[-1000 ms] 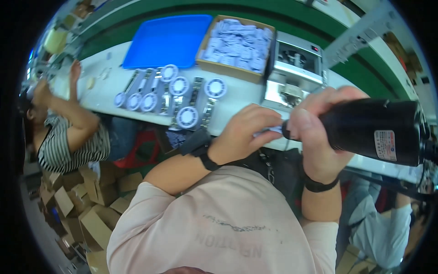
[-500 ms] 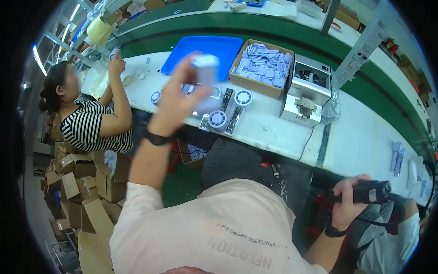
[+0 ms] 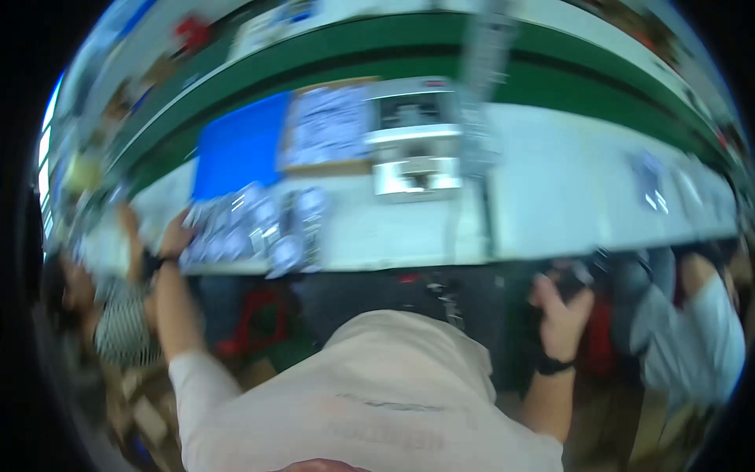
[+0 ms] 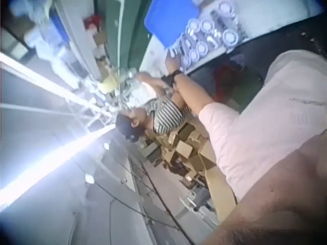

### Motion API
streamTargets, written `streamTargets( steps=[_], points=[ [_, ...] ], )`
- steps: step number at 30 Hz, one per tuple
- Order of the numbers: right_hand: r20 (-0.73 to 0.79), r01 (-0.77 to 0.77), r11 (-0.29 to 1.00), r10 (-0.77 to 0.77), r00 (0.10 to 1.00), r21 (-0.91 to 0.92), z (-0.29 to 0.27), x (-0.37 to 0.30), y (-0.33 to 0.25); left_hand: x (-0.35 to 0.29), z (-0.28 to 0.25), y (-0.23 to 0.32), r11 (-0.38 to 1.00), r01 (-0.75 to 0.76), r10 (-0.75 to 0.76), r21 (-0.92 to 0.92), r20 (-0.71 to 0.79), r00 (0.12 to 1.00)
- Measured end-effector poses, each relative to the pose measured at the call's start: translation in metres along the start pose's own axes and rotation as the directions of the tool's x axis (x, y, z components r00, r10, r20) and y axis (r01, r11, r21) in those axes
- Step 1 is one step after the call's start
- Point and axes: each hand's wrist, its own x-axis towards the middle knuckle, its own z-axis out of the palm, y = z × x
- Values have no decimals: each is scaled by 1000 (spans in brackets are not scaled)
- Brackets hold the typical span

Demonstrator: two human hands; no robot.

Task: Use an electric screwdriver to assemble small components at a factory workstation.

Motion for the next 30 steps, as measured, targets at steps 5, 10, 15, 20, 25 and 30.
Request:
streamTargets(
  steps=[5, 10, 15, 20, 25, 30],
  points=[
    [-9, -34, 997, 33, 999, -71, 0, 51, -19, -20, 2, -14, 934, 260, -189, -245, 277, 942],
    [-305, -32, 919, -98, 947, -394, -71, 177, -8, -24, 27, -20, 917, 130, -112, -377, 68, 991],
    [-429, -301, 402, -278, 859, -864, -243, 352, 87, -65, -31, 56, 966, 196, -216, -169, -110, 970],
    [-443, -266, 514, -261, 857, -816, -332, 387, 124, -74, -42, 174, 832, 38, -152, -554, -162, 975],
    [-479, -337, 587, -101, 872, -736, -307, 389, 112, -35, -93, 305, 801, -254, 145, -541, -236, 961],
    [-397, -166, 589, -289, 871, -791, -256, 350, 71, 48, -62, 397, 822, -475, 470, -313, -97, 877]
  ],
)
